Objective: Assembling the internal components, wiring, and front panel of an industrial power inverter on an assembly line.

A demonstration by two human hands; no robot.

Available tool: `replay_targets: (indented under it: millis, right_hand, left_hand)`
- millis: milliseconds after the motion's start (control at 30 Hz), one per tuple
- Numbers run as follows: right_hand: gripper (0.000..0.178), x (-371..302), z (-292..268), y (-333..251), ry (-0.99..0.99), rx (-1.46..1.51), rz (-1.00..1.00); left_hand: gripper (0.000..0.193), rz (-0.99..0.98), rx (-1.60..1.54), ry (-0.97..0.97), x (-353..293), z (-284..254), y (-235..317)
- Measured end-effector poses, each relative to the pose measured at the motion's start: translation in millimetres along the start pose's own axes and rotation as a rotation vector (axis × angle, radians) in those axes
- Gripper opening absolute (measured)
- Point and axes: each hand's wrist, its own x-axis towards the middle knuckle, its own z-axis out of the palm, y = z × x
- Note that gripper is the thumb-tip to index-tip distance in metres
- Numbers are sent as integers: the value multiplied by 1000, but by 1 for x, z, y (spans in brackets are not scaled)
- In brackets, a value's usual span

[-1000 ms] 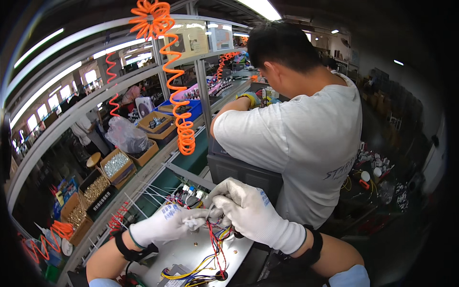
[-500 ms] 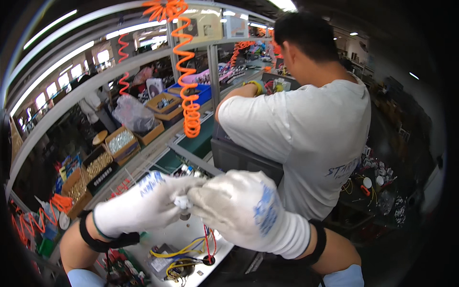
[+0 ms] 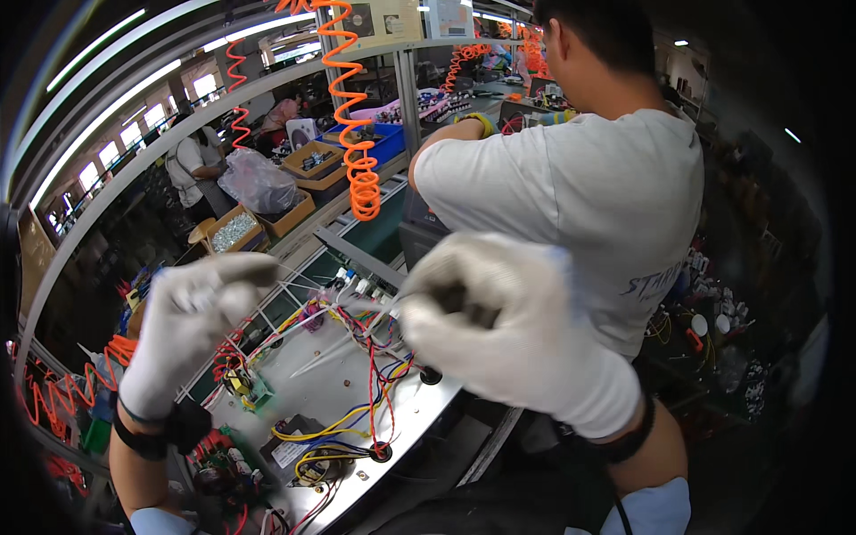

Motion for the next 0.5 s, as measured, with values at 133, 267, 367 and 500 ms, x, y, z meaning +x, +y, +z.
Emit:
replay_targets:
  millis: [133, 267, 367, 500]
  right_hand:
    - [4, -3, 29, 6, -42, 68, -80]
    - [22, -32, 37, 39, -148, 0, -69]
    - [45, -61, 60, 46, -408, -50, 107]
    - [32, -80, 92, 98, -723, -494, -141]
  left_hand:
    - [30, 30, 12, -391, -9, 28, 11]
    - [25, -361, 208, -459, -8, 16, -4]
    - [33, -299, 500, -574, 8, 32, -34]
    - [36, -351, 491, -648, 25, 55, -46]
